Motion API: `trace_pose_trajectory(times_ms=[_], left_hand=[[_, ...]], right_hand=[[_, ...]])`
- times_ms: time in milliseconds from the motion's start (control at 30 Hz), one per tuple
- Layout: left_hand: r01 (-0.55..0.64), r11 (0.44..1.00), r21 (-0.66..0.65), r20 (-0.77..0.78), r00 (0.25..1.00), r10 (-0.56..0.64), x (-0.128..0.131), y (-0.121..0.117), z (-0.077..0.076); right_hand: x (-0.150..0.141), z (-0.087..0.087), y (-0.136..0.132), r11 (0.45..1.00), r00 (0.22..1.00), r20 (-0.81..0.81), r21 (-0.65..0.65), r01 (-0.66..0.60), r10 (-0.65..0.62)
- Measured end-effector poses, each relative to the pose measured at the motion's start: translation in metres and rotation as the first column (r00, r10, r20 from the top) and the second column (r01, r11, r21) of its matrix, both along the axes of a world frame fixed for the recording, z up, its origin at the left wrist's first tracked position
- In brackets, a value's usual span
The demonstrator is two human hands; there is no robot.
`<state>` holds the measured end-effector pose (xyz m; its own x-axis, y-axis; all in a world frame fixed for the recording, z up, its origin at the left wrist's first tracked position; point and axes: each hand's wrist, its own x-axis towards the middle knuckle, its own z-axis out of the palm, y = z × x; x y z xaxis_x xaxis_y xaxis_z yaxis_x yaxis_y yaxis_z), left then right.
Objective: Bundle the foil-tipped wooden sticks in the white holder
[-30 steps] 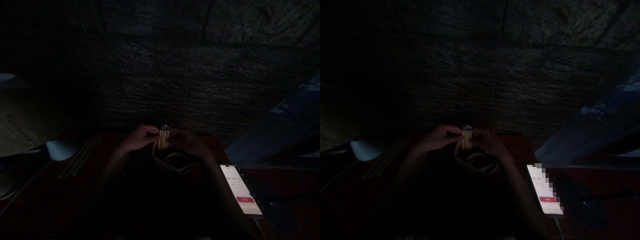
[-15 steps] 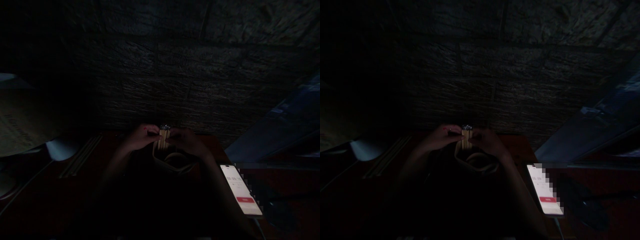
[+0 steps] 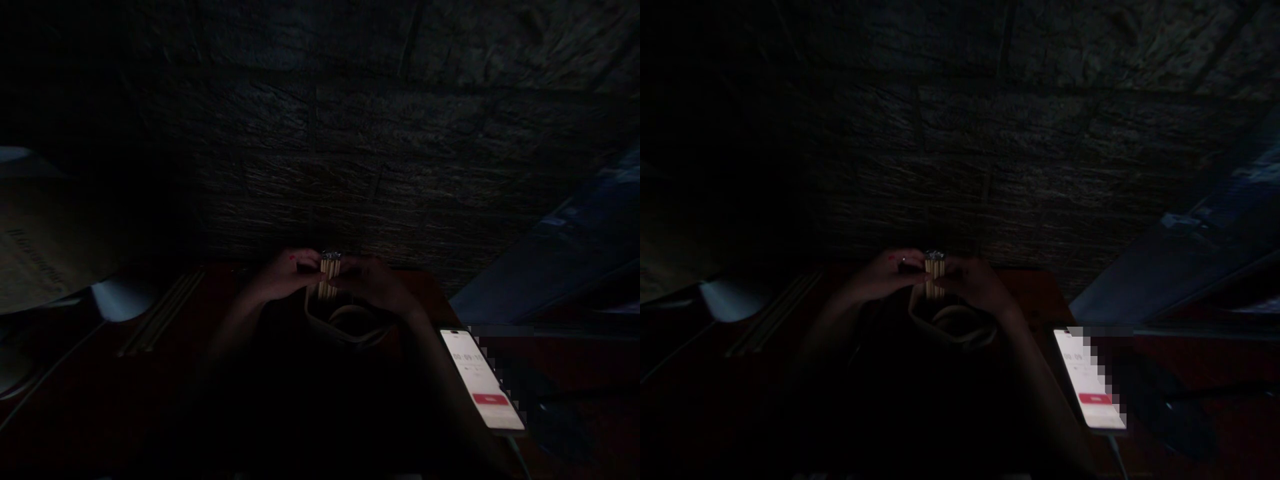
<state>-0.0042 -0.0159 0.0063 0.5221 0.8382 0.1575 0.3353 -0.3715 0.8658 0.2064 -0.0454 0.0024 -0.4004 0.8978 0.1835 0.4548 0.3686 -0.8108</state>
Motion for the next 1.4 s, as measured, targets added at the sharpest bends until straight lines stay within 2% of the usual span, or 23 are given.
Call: trace_pose_trajectory(times_ms=[233, 567, 900, 1400], left_hand=[[-0.004, 1.000, -0.018, -0.013, 1.000, 0.004, 0.0011, -0.0005, 0.0005], [0.002, 1.000, 0.009, 0.000, 1.000, -0.002, 0.0012, 0.0007, -0.0002], [0.049, 0.999, -0.019, 0.004, 0.999, -0.049, 0.0038, 0.0010, -0.0037], [0.093, 0.993, -0.067, 0.018, 0.996, -0.092, -0.0016, 0.0031, -0.0050]], right_hand=[[-0.0013, -0.0001, 0.0005, 0.999, 0.998, 0.051, 0.038, 0.039, -0.041], [-0.0009, -0.0021, 0.0017, 0.999, 0.999, 0.020, 0.041, 0.029, -0.030], [-0.0008, -0.0047, 0.0046, 1.000, 0.997, -0.076, -0.011, -0.013, 0.012], [0.0016, -0.0091, 0.0059, 0.995, 0.998, -0.051, -0.086, -0.048, 0.044]])
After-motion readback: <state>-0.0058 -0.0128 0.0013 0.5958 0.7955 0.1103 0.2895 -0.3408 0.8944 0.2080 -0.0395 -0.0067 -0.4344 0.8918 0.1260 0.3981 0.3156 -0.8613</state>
